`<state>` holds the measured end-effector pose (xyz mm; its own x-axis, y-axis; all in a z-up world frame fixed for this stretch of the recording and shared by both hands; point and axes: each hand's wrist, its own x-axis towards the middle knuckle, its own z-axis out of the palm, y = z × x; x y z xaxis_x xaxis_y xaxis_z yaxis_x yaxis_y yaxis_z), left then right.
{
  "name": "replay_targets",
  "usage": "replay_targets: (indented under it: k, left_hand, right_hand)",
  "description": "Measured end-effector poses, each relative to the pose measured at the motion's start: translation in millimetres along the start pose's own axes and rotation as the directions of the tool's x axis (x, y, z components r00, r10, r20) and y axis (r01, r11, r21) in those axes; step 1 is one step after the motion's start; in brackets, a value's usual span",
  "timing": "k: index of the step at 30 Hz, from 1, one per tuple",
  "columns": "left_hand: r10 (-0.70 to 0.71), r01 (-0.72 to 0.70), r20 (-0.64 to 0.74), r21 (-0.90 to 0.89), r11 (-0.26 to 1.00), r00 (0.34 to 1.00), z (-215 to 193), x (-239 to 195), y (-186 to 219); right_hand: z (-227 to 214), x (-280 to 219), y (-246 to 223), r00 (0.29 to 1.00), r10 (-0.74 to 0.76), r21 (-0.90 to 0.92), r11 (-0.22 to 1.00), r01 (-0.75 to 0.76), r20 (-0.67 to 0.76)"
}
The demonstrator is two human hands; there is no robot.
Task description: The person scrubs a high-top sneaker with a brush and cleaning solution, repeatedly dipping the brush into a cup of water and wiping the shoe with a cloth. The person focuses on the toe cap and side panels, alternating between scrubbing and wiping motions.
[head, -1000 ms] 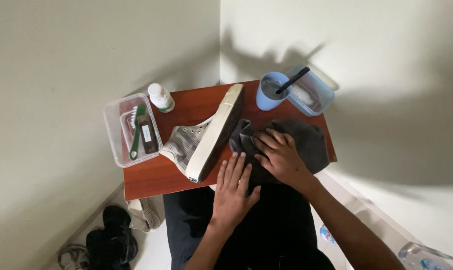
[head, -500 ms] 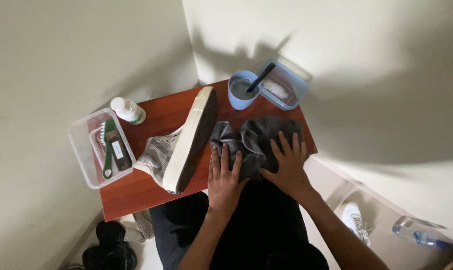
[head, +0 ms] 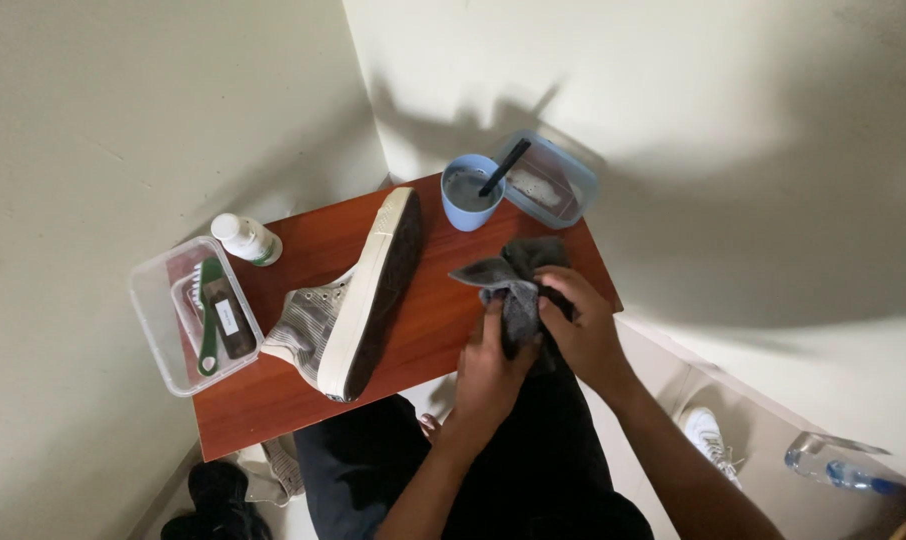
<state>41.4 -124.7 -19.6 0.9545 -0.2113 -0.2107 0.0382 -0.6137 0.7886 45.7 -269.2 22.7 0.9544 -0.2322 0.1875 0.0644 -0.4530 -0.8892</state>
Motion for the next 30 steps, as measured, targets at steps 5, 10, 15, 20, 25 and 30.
replay_targets:
  k: [5,10,15,20,25,30]
  left_hand:
    - [0.031,-0.021,0.225,-0.048,0.999,0.974,-17.4,2.2,41.5]
    - [0.307,-0.297,-0.013,0.224,0.928,0.952,11.5,15.2,9.5]
    - [0.464,-0.281,-0.226,0.549,0.787,0.857,7.0,21.3,4.3]
    - [0.543,-0.305,-0.279,0.590,0.748,0.792,9.4,26.1,6.1]
    - [0.562,-0.303,-0.270,0.622,0.722,0.782,-4.0,19.4,6.6]
    - [0.553,-0.367,-0.193,0.570,0.735,0.810,-6.4,10.1,-2.4]
  right_hand:
    - [-0.7,34.3,43.4,0.960,-0.269,-0.378,0.883,0.279,0.079]
    - [8.7,48.3,71.0,0.928,-0.347,-0.336,0.865,0.373,0.136]
    - [1.3,49.4,53.3,0.954,-0.169,-0.263,0.936,0.235,0.249]
    - [4.8,59.0,42.0,0.958,-0.090,-0.171,0.975,0.140,0.273]
    - [-9.7,95.5,24.2,0.967,-0.224,-0.260,0.933,0.249,0.124]
    - [-10.2,154.4,-15.1,0.781,-0.571,-0.552,0.578,0.601,0.253]
